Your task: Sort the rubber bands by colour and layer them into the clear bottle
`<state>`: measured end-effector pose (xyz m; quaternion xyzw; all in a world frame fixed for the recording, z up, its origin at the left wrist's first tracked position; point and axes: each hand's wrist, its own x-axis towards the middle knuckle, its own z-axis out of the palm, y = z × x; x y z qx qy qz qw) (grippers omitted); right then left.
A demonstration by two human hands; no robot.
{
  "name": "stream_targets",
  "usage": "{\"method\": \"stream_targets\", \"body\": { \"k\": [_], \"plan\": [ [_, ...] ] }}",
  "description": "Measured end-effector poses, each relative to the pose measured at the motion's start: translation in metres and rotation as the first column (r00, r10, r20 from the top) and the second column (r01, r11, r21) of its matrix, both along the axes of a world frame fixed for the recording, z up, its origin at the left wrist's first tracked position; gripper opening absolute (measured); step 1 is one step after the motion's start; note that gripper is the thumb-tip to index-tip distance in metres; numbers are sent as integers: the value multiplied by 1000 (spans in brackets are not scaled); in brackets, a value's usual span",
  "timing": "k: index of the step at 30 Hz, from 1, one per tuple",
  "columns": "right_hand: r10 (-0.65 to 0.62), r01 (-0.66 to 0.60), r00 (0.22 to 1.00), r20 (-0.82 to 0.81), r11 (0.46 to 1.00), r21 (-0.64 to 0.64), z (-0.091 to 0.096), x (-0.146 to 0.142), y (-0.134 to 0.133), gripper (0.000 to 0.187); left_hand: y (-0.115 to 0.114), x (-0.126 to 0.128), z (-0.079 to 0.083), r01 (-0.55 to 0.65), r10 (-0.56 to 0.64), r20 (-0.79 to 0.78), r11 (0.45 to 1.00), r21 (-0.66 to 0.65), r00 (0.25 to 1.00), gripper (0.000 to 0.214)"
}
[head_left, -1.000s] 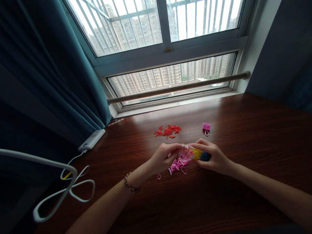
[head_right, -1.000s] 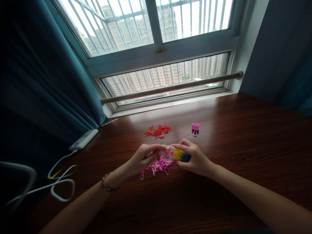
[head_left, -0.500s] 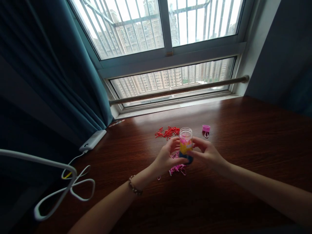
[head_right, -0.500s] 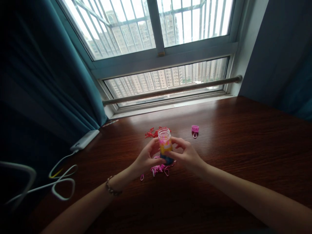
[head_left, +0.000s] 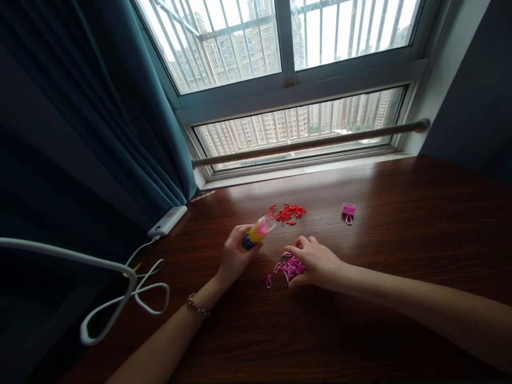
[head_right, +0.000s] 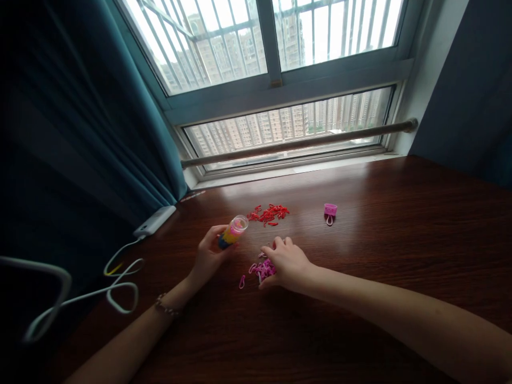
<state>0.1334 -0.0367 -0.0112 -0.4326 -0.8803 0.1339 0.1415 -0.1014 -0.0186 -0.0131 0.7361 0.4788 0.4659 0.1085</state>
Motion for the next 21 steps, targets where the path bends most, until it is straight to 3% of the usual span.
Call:
{"method": "stream_targets", "body": {
  "k": [4,6,13,16,18,21],
  "plan": [
    [52,-50,997,-55,998,44,-6,-9,5,30,-3,0,-4,-8,8,-4,1000,-22,1000,34],
    [88,-85,993,-77,996,42,-9,-10,8,16,-4,2,-7,16,-18,-33,999,-41,999,35],
    [99,-97,977,-189,995,22,-15,-11,13,8,-7,3,-12,72,-85,-188,994,-80,978,39],
    [64,-79,938,-341,996,-30,-13,-8,14,8,-6,1,-12,60,-76,-232,995,-78,970,40],
    [-13,-70,870,-493,986,-150,-9,-4,16,2,-6,0,-12,49,-68,-244,995,-84,967,40],
    [-192,-114,702,-686,920,-375,2,2,21,11,-5,-2,-13,31,-52,-253,996,-85,966,40]
  ]
}}
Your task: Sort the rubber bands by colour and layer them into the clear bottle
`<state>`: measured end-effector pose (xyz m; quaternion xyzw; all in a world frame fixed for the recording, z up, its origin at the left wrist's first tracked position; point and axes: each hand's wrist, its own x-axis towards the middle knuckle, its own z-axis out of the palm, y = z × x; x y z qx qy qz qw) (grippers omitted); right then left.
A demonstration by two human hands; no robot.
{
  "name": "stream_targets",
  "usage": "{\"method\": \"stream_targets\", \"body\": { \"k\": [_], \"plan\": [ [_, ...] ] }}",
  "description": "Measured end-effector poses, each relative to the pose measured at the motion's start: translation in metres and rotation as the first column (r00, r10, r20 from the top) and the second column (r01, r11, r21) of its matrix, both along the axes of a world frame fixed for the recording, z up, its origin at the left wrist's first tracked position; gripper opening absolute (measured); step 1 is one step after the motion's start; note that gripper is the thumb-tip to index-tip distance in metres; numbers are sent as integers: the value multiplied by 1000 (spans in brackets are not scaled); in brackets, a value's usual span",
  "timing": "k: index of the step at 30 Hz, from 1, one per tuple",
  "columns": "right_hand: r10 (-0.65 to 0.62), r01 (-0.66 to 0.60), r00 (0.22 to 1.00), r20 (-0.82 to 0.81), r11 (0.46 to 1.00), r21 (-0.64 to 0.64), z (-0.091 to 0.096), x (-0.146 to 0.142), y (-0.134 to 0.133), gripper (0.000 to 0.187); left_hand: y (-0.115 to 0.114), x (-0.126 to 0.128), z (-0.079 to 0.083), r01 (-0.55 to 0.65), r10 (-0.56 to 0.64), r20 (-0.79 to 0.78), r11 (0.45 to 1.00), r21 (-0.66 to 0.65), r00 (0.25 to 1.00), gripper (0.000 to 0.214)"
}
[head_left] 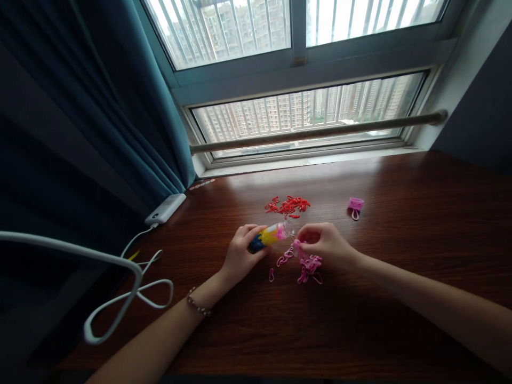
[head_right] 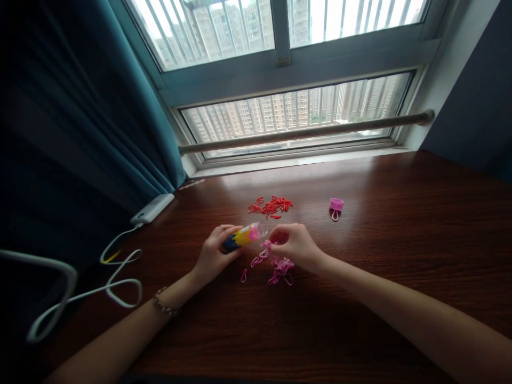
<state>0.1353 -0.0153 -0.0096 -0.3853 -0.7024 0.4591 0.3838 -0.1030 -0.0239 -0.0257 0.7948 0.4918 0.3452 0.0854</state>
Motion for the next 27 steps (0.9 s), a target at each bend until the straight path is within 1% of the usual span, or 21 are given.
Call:
{"method": "stream_targets", "body": {
  "k": [1,3,5,7,9,11,13,15,16,18,20,21,23,25,27],
  "plan": [
    [-16,11,996,-85,998,-67,4,2,2,14,0,-1,0,-4,4,-3,1000,3,1000,41],
    [-61,27,974,-220,988,-154,9,4,6,18,1,-1,-1,-8,8,-9,1000,7,1000,41],
    [-101,43,945,-312,981,-189,11,5,8,20,1,-1,-1,4,-4,-15,1000,6,1000,42],
    [-119,58,926,-358,982,-178,10,4,8,20,0,0,-2,28,-28,-15,1000,2,1000,43],
    [-137,104,930,-342,988,-113,7,2,5,20,-2,2,-2,54,-54,-12,999,3,998,43],
    [-178,193,949,-261,981,34,5,0,1,16,-5,4,-2,76,-76,-10,997,13,997,43],
    [-229,260,962,-147,934,244,5,-1,-3,9,-7,6,-2,84,-84,-9,996,32,996,43],
    [-238,242,969,-63,874,421,5,0,-5,3,-8,7,-3,78,-77,-11,996,48,997,43],
    [-220,207,975,-30,854,477,6,0,-5,4,-8,7,-3,72,-72,-14,996,50,997,42],
    [-172,131,985,28,837,531,6,1,-6,10,-8,7,-4,62,-61,-23,997,46,998,42],
    [-157,92,985,76,839,536,6,1,-7,15,-7,6,-4,53,-51,-36,997,48,998,42],
    [-173,103,981,85,843,528,6,1,-7,16,-6,5,-4,49,-47,-44,997,53,998,42],
    [-239,179,970,53,838,515,6,0,-8,11,-6,4,-4,46,-42,-60,996,78,997,43],
    [-305,251,952,15,811,529,5,-1,-9,5,-7,4,-4,56,-46,-81,991,118,996,43],
    [-316,252,948,17,784,568,5,-1,-10,5,-8,5,-4,67,-51,-104,985,157,993,44]
  ]
}}
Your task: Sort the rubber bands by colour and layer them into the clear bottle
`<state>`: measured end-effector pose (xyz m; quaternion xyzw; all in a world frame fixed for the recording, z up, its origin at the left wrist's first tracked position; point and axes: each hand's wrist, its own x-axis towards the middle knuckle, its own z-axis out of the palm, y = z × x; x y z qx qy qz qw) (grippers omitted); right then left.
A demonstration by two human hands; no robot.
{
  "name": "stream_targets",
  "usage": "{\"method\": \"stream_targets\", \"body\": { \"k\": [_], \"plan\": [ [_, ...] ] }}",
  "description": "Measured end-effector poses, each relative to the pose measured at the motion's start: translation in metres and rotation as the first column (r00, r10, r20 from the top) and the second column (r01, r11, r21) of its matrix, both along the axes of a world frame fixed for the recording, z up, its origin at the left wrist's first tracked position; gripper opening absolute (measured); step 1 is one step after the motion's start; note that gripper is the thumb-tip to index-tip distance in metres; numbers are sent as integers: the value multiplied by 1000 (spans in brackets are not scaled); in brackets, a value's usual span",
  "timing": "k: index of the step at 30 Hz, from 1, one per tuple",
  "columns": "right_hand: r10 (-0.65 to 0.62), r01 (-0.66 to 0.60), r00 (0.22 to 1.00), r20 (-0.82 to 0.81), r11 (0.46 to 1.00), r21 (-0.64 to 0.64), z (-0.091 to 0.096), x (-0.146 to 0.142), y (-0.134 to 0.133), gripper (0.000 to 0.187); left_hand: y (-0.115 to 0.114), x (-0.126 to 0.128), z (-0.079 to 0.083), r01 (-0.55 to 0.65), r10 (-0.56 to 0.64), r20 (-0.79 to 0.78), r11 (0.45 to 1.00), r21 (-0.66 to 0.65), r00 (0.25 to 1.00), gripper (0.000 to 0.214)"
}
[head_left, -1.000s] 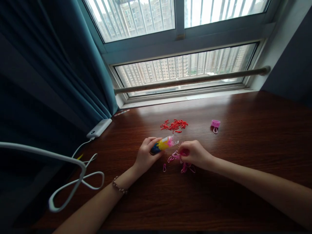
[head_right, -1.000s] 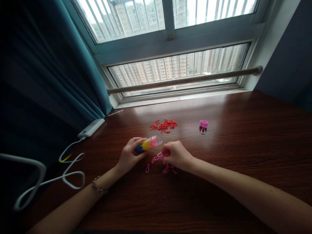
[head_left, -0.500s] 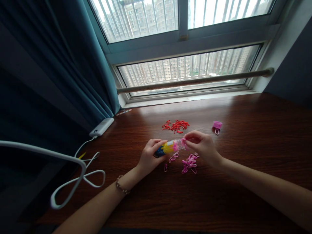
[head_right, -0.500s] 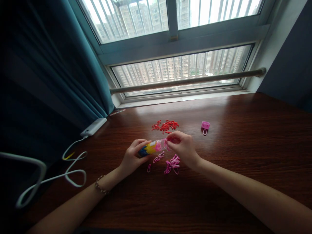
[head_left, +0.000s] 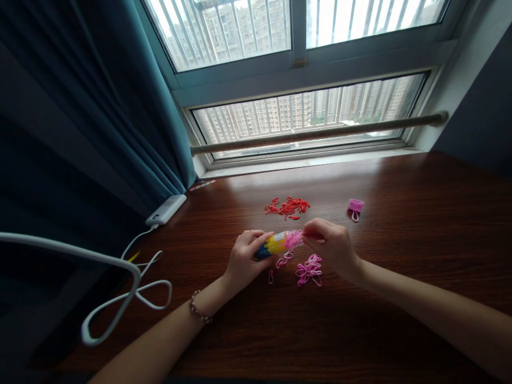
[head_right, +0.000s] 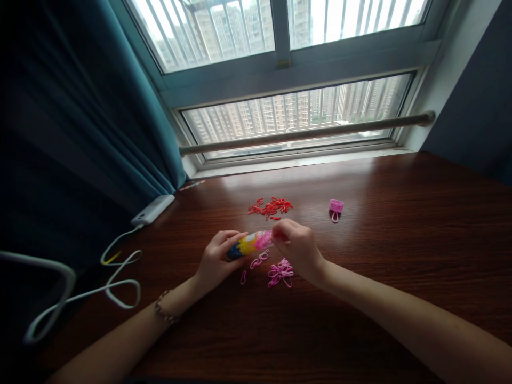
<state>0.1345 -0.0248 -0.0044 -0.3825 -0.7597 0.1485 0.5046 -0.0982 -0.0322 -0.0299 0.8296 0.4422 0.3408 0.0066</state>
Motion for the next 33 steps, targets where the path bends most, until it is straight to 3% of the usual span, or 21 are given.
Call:
{"method": "stream_targets", "body": {
  "k": [5,8,11,17,21,27,33],
  "plan": [
    [53,-54,998,36,998,21,4,1,-3,7,-1,1,1,-13,13,2,1000,24,1000,45],
    [15,-16,999,-44,1000,-7,8,1,-6,10,0,1,3,-28,29,47,1000,-14,998,45],
    [-18,21,998,-60,999,49,9,2,-9,16,0,0,4,-38,43,94,998,-49,995,44],
    [64,-88,985,163,985,151,6,1,-13,28,-1,0,5,-34,39,107,998,-49,993,43],
    [134,-154,949,285,987,50,4,-4,-12,39,-2,0,5,-30,28,71,999,27,997,43],
    [316,-259,908,274,939,-225,1,-7,-9,60,-4,5,2,3,-2,-17,996,91,1000,46],
    [266,-245,950,161,960,-140,3,-8,-4,58,-4,4,4,-26,23,39,998,62,999,45]
  ]
}}
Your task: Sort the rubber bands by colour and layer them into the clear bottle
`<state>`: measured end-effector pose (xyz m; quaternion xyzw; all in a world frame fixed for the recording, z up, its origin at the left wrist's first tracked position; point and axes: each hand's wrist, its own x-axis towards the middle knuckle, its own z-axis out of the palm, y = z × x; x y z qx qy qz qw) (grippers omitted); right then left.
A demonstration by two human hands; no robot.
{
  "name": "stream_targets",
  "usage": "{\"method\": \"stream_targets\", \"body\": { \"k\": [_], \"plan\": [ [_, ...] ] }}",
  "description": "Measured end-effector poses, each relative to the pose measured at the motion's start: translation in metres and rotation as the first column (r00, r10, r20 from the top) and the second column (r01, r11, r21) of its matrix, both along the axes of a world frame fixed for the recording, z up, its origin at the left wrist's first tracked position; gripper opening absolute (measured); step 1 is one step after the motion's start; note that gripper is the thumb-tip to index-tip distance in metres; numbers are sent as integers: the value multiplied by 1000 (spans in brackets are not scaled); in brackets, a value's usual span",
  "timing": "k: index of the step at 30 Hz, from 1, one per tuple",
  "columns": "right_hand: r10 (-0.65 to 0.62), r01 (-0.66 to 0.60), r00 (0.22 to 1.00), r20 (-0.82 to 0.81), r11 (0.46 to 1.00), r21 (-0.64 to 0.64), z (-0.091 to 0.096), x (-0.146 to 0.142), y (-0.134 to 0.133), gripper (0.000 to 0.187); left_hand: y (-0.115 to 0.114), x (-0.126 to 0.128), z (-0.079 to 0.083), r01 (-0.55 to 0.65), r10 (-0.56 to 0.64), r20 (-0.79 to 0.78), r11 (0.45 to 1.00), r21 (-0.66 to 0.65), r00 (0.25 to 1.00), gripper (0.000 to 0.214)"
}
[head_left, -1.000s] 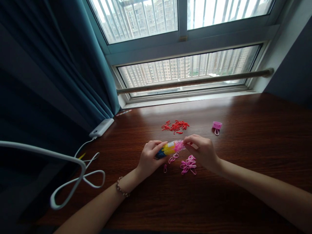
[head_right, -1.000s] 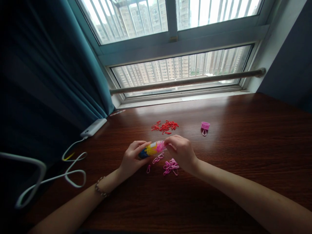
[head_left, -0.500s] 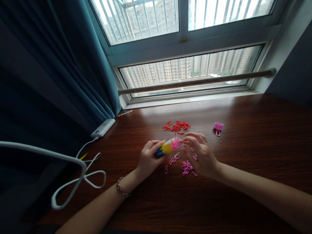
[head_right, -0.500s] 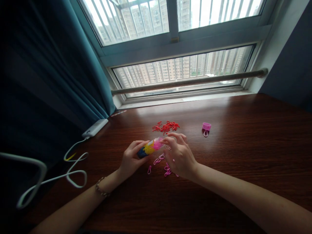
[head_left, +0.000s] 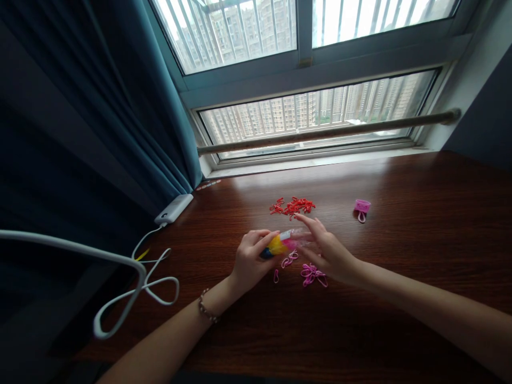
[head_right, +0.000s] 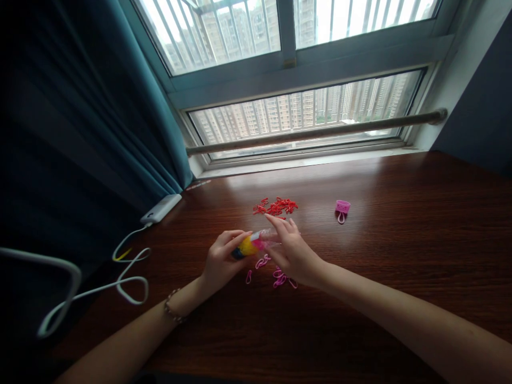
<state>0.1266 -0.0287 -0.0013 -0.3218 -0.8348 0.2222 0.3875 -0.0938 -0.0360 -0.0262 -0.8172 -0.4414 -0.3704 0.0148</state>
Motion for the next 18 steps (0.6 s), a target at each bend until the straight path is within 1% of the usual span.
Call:
{"method": "stream_targets", "body": {
  "k": [3,5,6,8,9,10,11,12,13,14,15,16,18],
  "plan": [
    [3,0,998,-67,999,50,5,2,1,57,0,-1,3,-3,6,47,997,-71,999,44],
    [4,4,993,-114,998,64,11,5,1,52,0,-2,4,-4,16,95,992,-123,995,42],
    [-19,28,990,-136,998,58,14,7,1,47,1,-3,4,-6,24,120,989,-145,992,41],
    [-117,122,984,-132,992,25,19,12,4,32,3,-5,4,-19,48,169,985,-169,984,39],
    [-176,177,981,-80,984,6,20,15,6,23,4,-6,4,-30,63,189,985,-169,980,38],
    [-231,232,973,15,973,-10,21,18,9,17,5,-7,3,-43,77,205,986,-163,976,38],
    [-275,281,951,143,960,-19,20,21,12,15,6,-8,2,-55,87,216,987,-152,972,38],
    [-305,324,909,284,946,-22,17,25,15,16,7,-9,1,-63,94,222,988,-141,971,38],
    [-318,359,852,417,933,-22,13,28,18,19,8,-9,1,-68,96,222,989,-133,970,38],
    [-319,388,791,522,921,-25,9,30,21,21,9,-10,0,-69,96,219,989,-129,971,38],
    [-305,402,746,591,915,-36,4,31,23,23,9,-10,0,-67,94,215,989,-128,972,37],
    [-281,400,727,626,915,-53,-1,32,24,24,10,-10,-1,-64,91,211,989,-130,973,37],
    [-205,346,750,629,932,-108,-8,30,24,23,10,-9,-1,-54,83,206,989,-140,975,37]
  ]
}}
